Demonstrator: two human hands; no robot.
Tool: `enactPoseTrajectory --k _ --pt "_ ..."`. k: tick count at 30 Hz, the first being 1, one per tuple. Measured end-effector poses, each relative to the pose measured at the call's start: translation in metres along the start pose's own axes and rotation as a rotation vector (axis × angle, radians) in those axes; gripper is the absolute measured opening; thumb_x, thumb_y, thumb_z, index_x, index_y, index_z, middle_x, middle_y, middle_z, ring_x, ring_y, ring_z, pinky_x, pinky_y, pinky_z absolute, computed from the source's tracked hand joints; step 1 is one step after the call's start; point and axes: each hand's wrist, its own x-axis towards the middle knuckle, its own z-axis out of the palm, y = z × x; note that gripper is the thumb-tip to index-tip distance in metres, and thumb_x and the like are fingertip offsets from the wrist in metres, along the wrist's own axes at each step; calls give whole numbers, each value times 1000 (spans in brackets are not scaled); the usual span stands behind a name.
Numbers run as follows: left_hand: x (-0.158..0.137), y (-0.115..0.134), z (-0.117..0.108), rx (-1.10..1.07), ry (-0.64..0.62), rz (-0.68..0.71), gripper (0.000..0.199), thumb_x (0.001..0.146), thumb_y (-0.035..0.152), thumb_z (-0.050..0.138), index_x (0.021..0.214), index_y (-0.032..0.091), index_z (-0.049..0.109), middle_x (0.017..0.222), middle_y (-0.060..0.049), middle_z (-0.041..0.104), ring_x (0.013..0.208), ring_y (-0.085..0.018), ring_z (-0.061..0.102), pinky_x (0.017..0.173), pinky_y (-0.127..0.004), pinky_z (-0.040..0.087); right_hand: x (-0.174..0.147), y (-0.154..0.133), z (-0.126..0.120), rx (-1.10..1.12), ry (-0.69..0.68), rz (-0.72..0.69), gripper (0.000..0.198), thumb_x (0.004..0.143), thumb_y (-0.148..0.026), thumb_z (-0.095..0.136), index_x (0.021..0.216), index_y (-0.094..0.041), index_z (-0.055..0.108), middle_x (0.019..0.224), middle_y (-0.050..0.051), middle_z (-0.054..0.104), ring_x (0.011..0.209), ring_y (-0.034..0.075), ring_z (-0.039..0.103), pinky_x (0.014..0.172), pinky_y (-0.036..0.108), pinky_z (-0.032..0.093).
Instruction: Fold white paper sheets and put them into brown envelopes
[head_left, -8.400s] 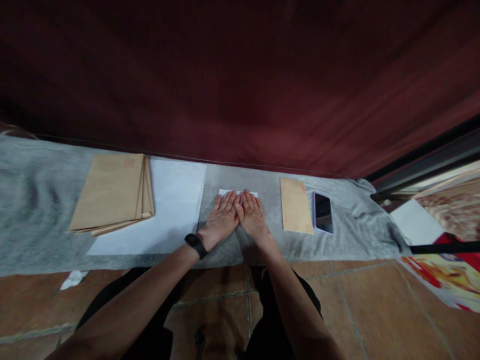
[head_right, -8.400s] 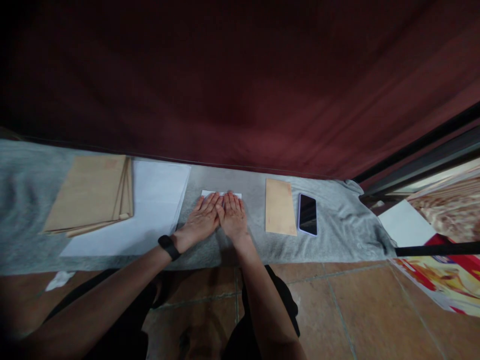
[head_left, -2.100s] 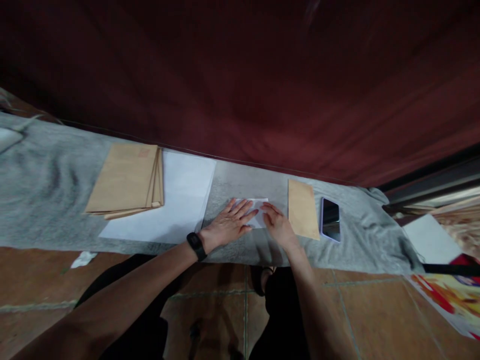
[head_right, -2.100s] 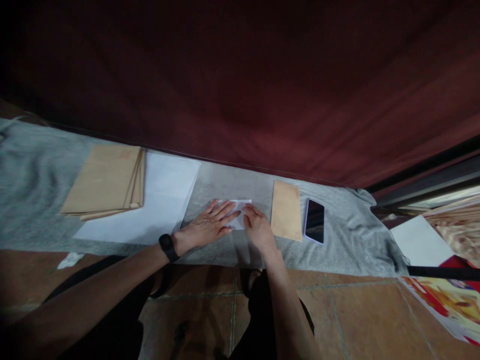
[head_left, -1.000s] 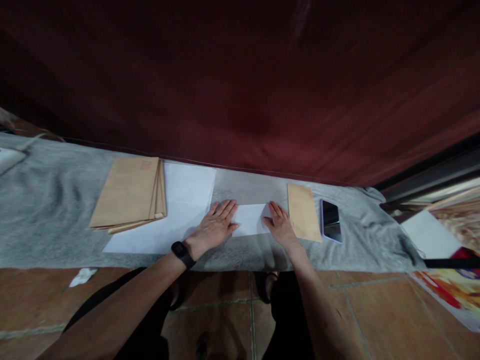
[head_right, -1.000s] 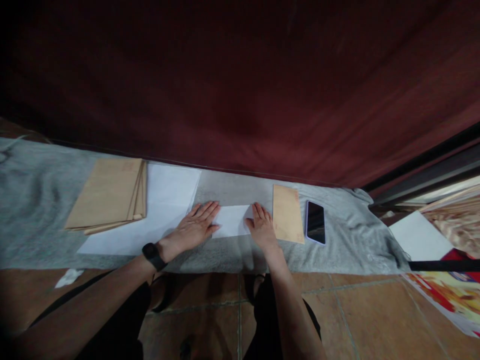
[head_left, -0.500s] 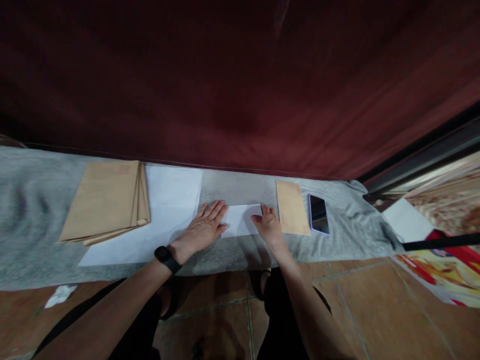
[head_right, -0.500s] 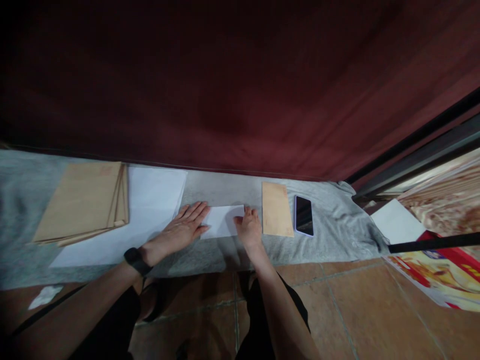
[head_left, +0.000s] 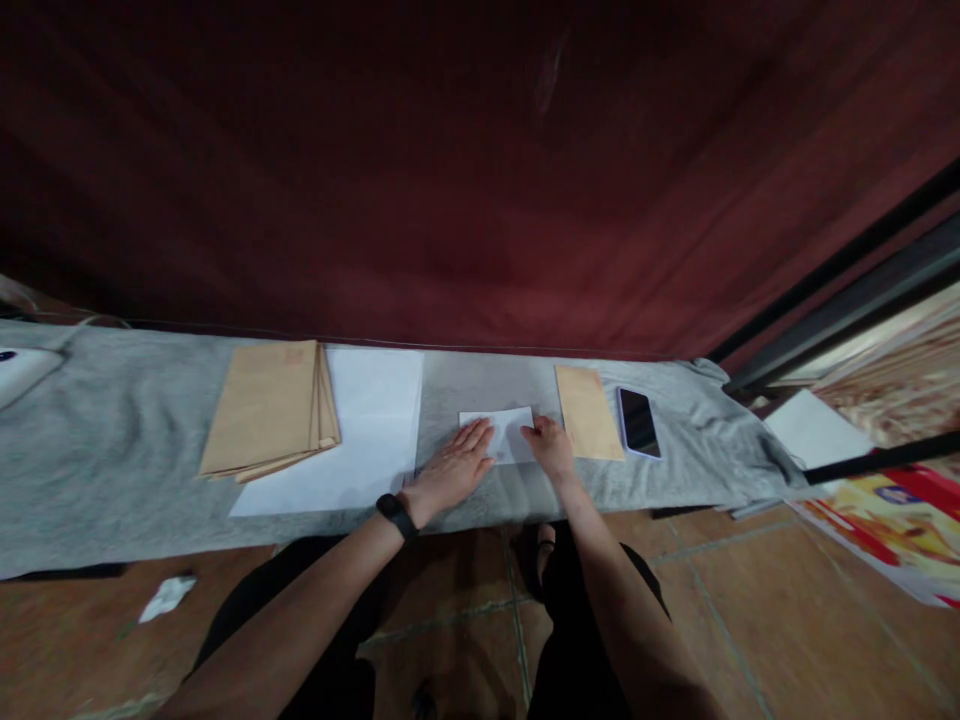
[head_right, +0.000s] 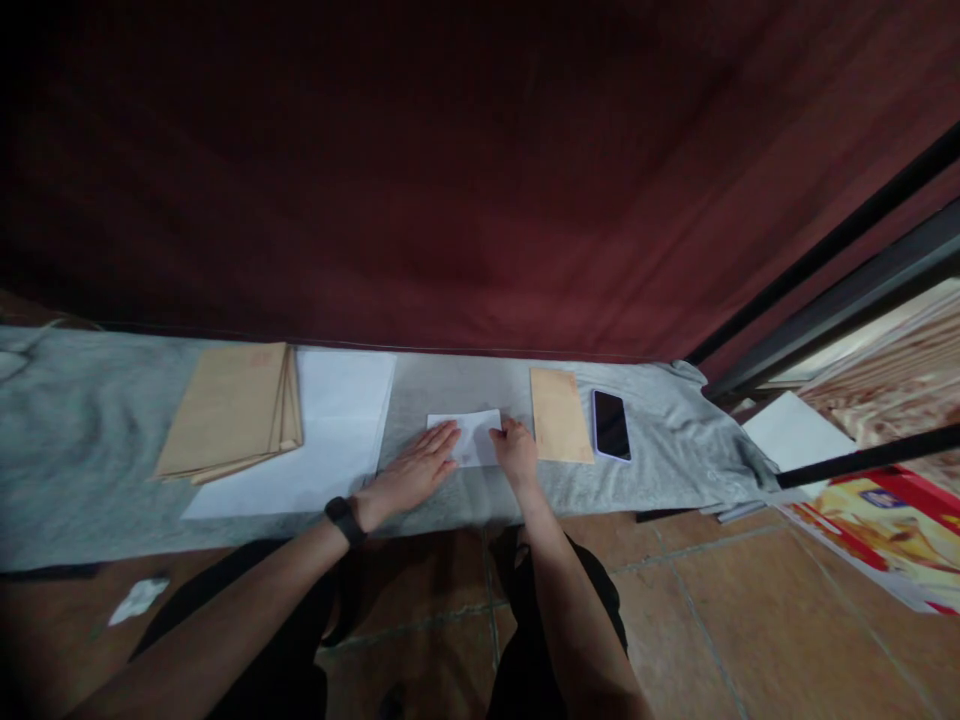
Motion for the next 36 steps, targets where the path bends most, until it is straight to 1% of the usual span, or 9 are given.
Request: enactPoseTrajectory --k 5,11,15,20,25,27,30,34,36 --pt "-10 28 9 47 16 -15 61 104 43 31 152 7 39 162 -20 35 152 -25 30 124 -44 25 -4 -6 -1 52 28 33 15 89 -29 64 80 -20 70 76 3 69 75 17 63 63 24 40" --pt "-26 33 2 139 -20 -132 63 102 44 36 150 3 43 160 -22 38 151 -29 31 123 -44 27 -5 -10 -4 122 10 60 24 85 -28 63 64 -19 67 55 -3 56 57 14 56 52 22 34" --pt "-27 40 4 173 32 -140 62 103 43 33 149 3 43 158 -22 41 151 -29 33 123 -46 28 -11 -12 -5 129 4 47 23 86 -26 64 65 -17 67 53 -3 55 56 13 57 52 22 35" --pt "-32 46 21 144 131 -114 67 101 48 36 151 5 41 158 -22 40 150 -31 33 123 -48 28 -30 -12 -1 56 82 19 12 91 -27 62 91 -18 70 82 4 72 78 18 67 68 24 45" --pt "-37 41 22 90 197 -245 67 99 53 38 150 9 45 153 -23 47 147 -34 40 118 -52 34 -44 -19 4 -13 202 -12 31 98 -20 49 127 -16 61 122 17 67 116 25 62 95 34 47" --pt "-37 32 8 76 184 -316 60 100 50 37 143 11 54 147 -22 55 141 -33 48 115 -51 37 -48 -24 7 -36 265 -111 40 100 -20 44 138 -13 54 134 20 61 126 28 56 103 41 44" --pt "-38 3 -26 72 206 -411 53 101 45 37 137 13 59 144 -21 58 139 -32 50 118 -51 33 -56 -31 17 -42 264 -390 46 103 -26 42 147 -16 47 149 18 51 138 29 46 112 45 40" --pt "-63 -65 -86 104 555 -754 70 98 52 42 147 2 44 159 -30 34 150 -41 28 119 -60 25 -70 -37 37 -102 129 -565 51 103 -34 48 151 -17 46 160 16 39 149 31 34 120 51 30" --pt "-90 -102 -111 73 694 -895 86 96 63 42 146 -7 38 153 -38 36 147 -48 28 113 -66 28 -75 -36 43 -130 101 -573 51 102 -34 49 151 -17 47 161 17 38 149 31 35 121 52 27"
